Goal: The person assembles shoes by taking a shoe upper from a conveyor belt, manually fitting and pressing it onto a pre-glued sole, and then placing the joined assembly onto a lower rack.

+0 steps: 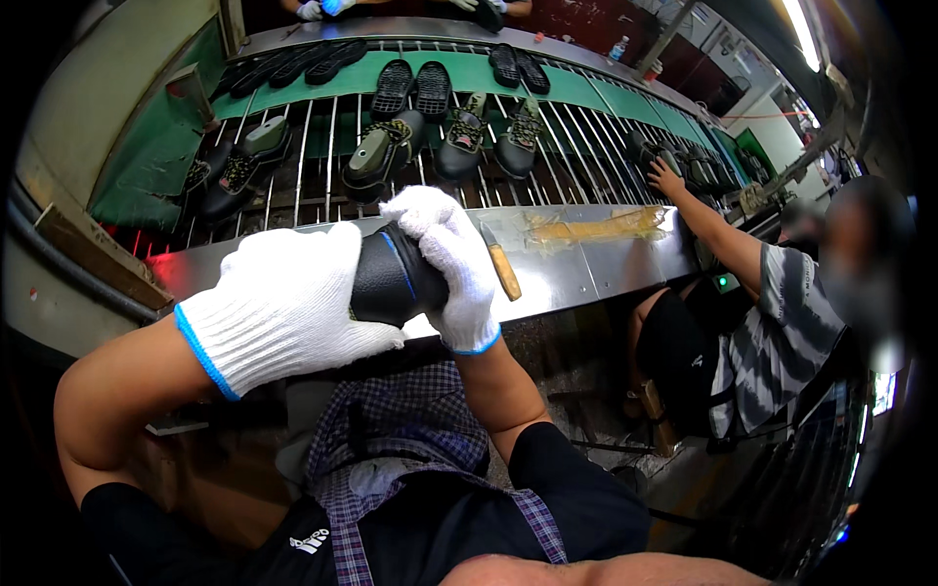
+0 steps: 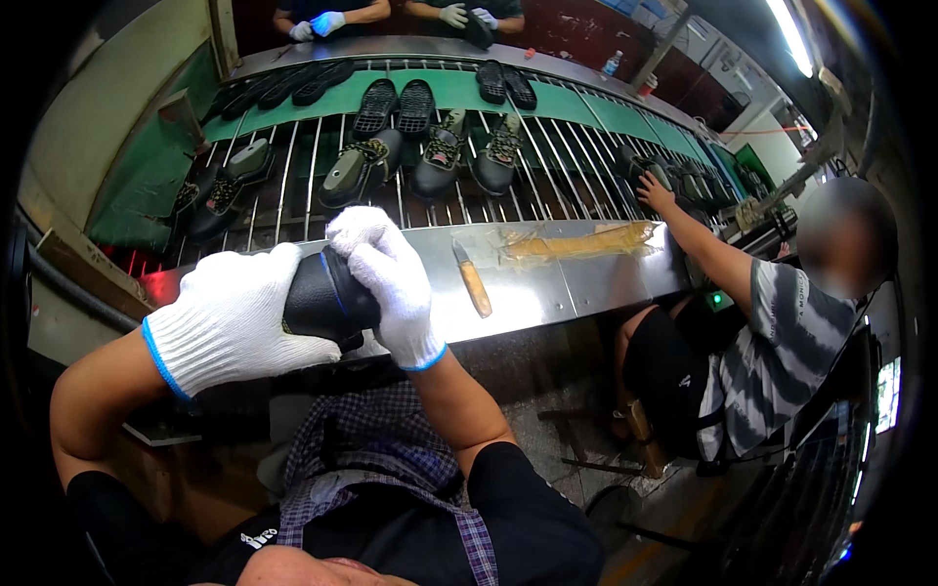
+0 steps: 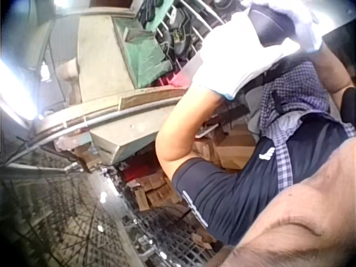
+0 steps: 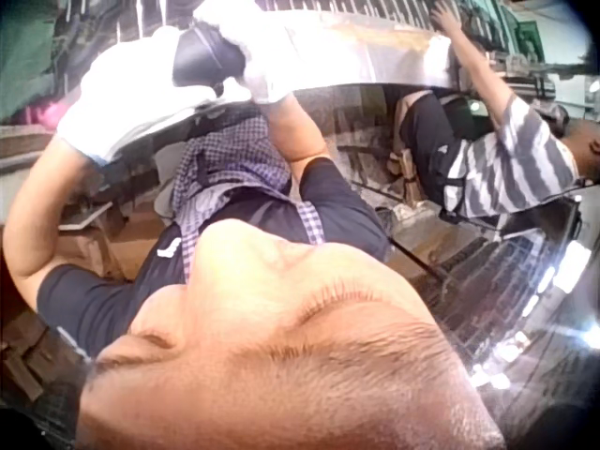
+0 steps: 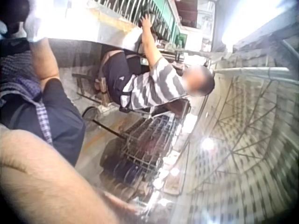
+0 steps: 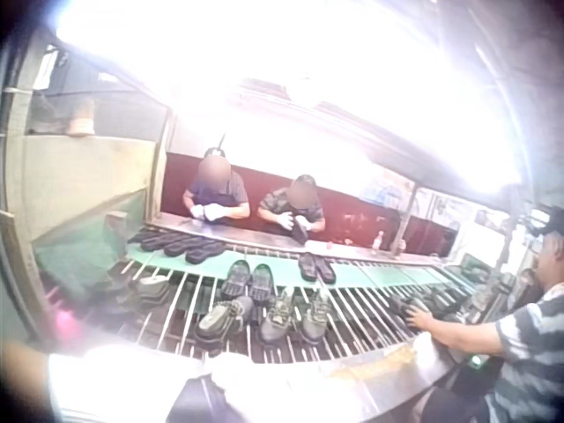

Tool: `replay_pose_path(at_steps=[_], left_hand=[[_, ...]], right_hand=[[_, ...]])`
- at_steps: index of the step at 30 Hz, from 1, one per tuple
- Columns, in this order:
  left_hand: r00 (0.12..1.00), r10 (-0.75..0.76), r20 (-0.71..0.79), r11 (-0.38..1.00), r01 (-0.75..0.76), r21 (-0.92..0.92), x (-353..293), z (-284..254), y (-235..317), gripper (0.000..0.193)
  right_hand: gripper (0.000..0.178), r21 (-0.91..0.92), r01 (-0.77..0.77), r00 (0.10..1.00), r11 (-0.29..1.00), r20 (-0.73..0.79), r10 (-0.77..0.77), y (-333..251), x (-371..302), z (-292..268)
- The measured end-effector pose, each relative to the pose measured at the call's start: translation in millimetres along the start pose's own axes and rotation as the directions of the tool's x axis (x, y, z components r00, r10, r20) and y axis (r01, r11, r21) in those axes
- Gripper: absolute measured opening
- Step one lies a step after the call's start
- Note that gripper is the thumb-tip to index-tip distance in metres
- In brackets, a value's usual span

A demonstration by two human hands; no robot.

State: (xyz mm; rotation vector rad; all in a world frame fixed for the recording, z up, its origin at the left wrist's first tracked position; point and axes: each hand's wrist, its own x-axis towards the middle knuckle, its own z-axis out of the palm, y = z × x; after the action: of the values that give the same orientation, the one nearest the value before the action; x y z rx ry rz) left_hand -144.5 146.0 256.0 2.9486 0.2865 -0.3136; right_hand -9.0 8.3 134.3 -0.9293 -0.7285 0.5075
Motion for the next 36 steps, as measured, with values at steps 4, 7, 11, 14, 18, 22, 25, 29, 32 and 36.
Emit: replay_pose_path(at_steps=[4,7,11,14,18,22,25,29,32,36], left_hand=[[0.999,0.017,-0.029,1.0,-0.016,0.007,-4,2,-1,0.088],[1.0,-0.01,-0.014,1.0,0.01,-0.003,-7,3,-2,0.089],[1.0,0.024,-0.008,1.0,-0.024,-0.01,-3,5,-7,0.091],[0.999,0.004,-0.032,1.0,-0.004,-0.008,-3,6,-10,0.087],[1.0,-0.008,0.007,1.0,0.008,-0.027,6,-5,-20,0.084],[0.997,0.014,-0.073,0.998,-0.018,-0.054,4,1,-24,0.082],[0.997,0.006,-0.071,0.997,-0.012,-0.075,3,0,-25,0.083],[1.0,0.003,-0.025,0.998,-0.004,-0.069,7,-4,-31,0.084],[0.998,-0.037,-0.05,0.997,0.034,-0.07,14,-6,-33,0.082],[0.982,-0.044,-0.181,0.99,0.019,-0.141,31,-1,-60,0.081]], right_hand=[[0.022,0.062,0.065,0.988,0.996,0.139,-0.073,9,3,-8],[0.019,0.203,0.087,0.978,0.975,0.171,-0.123,13,4,-4],[0.024,0.201,0.153,0.962,0.967,0.192,-0.192,22,13,-7],[0.016,0.061,0.085,0.938,0.995,0.333,-0.1,15,18,-12],[0.01,-0.162,0.134,0.968,0.978,0.234,-0.094,6,17,-2],[0.018,-0.101,0.112,0.979,0.989,0.181,-0.093,8,14,1],[0.036,-0.09,0.204,0.949,0.975,0.263,-0.174,18,14,-7],[0.043,-0.24,0.419,0.87,0.876,0.382,-0.311,19,19,-13],[0.032,-0.398,0.447,0.883,0.801,0.341,-0.322,13,23,-4],[0.02,-0.532,0.351,0.936,0.771,0.214,-0.279,25,54,16]])
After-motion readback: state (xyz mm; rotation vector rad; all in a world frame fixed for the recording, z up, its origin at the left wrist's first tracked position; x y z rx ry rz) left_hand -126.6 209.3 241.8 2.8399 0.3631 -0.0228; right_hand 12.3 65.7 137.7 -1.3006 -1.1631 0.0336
